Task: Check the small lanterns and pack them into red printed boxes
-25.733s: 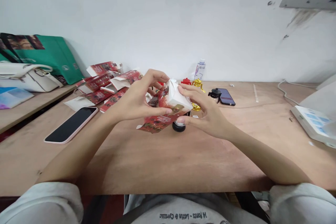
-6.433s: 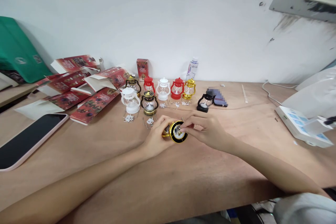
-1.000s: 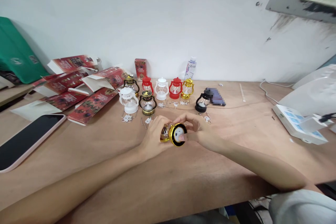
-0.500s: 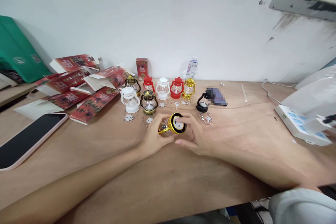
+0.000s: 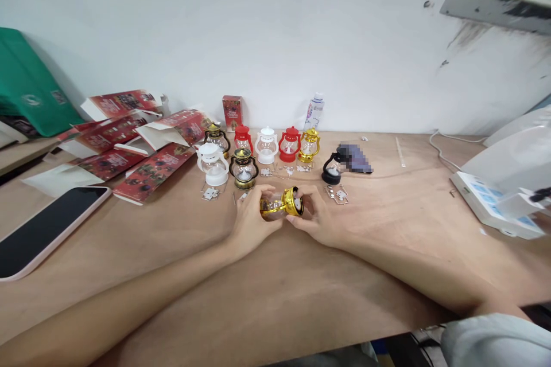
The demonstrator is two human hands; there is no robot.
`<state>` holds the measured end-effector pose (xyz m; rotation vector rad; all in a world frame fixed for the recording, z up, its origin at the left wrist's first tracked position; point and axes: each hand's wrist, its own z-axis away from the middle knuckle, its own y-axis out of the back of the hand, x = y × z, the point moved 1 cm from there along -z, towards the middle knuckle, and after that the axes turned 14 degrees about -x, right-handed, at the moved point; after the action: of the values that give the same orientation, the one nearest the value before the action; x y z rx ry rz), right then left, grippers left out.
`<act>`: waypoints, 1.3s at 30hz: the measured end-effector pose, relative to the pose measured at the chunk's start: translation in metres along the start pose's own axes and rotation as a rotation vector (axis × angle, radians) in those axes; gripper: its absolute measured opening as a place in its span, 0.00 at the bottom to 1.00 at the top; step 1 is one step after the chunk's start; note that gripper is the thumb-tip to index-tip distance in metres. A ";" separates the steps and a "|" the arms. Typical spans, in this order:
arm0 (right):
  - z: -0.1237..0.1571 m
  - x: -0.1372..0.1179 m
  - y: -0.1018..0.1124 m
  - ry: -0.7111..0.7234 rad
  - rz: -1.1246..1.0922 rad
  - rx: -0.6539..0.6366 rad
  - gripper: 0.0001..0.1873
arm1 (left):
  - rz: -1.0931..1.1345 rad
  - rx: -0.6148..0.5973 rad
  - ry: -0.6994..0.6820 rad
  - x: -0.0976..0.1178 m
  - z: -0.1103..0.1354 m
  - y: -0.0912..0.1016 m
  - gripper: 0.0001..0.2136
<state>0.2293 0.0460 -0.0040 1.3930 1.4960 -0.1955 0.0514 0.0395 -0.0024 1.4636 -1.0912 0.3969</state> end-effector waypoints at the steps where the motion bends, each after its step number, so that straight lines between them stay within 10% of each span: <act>1: 0.000 0.002 -0.001 -0.054 -0.050 -0.008 0.16 | 0.021 0.002 -0.002 -0.002 -0.001 -0.001 0.22; 17: -0.001 0.005 0.001 -0.202 -0.406 0.115 0.23 | 0.182 -0.093 -0.042 -0.001 -0.001 -0.003 0.21; 39: -0.014 0.023 0.029 -0.345 -0.042 0.100 0.24 | 0.134 -0.116 -0.067 0.006 -0.001 0.001 0.21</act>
<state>0.2501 0.0799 -0.0004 1.3284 1.2423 -0.5165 0.0536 0.0382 0.0036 1.3139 -1.2499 0.3742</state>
